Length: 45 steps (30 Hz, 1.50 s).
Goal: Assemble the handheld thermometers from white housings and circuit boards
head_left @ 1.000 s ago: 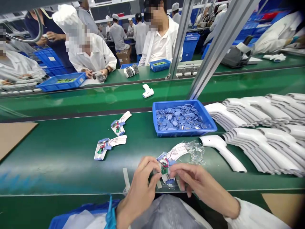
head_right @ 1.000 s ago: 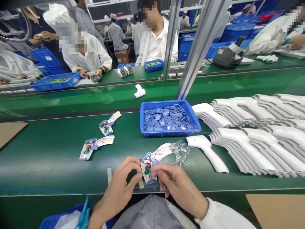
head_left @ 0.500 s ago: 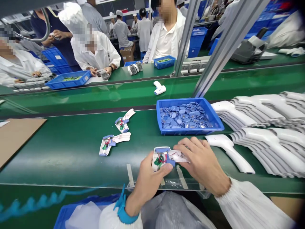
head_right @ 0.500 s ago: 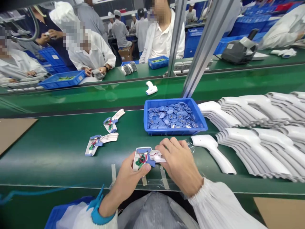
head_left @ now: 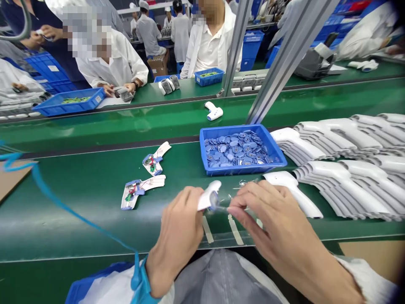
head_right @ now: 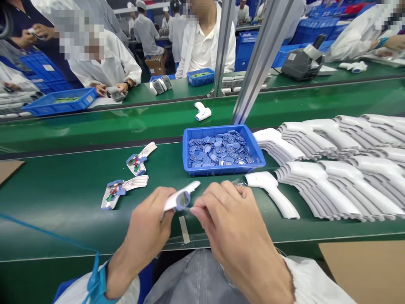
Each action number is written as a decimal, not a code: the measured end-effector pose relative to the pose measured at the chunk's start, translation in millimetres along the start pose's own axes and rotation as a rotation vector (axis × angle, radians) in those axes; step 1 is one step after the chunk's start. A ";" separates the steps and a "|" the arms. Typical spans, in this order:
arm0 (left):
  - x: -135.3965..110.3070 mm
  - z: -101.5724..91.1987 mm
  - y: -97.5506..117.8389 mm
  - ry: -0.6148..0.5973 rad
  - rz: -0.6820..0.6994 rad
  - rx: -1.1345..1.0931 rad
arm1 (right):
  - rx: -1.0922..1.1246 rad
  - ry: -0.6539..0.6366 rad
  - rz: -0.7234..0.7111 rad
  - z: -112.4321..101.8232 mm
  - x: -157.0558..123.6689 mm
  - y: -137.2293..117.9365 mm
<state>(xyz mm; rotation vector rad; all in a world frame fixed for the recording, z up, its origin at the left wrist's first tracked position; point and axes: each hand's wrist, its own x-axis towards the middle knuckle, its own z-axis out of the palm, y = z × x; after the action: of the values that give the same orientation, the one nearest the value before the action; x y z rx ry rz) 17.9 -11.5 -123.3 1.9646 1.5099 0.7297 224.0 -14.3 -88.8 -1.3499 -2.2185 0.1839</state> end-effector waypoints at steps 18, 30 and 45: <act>-10.1 -26.7 -37.1 0.229 -0.691 -0.876 | -0.226 0.071 0.271 74.4 -37.4 62.2; 2.4 5.2 -25.7 -0.101 -0.464 -0.879 | -0.627 0.023 0.693 23.6 -86.8 158.1; 11.1 22.5 -24.0 -0.271 -0.431 -1.024 | -0.436 0.168 -0.091 29.6 -43.3 8.9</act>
<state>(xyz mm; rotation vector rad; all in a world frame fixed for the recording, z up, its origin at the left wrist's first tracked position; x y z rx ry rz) 20.2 2.3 -155.1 0.8897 1.0079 0.7771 231.6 -42.5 -133.2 -1.4138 -2.2476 -0.4549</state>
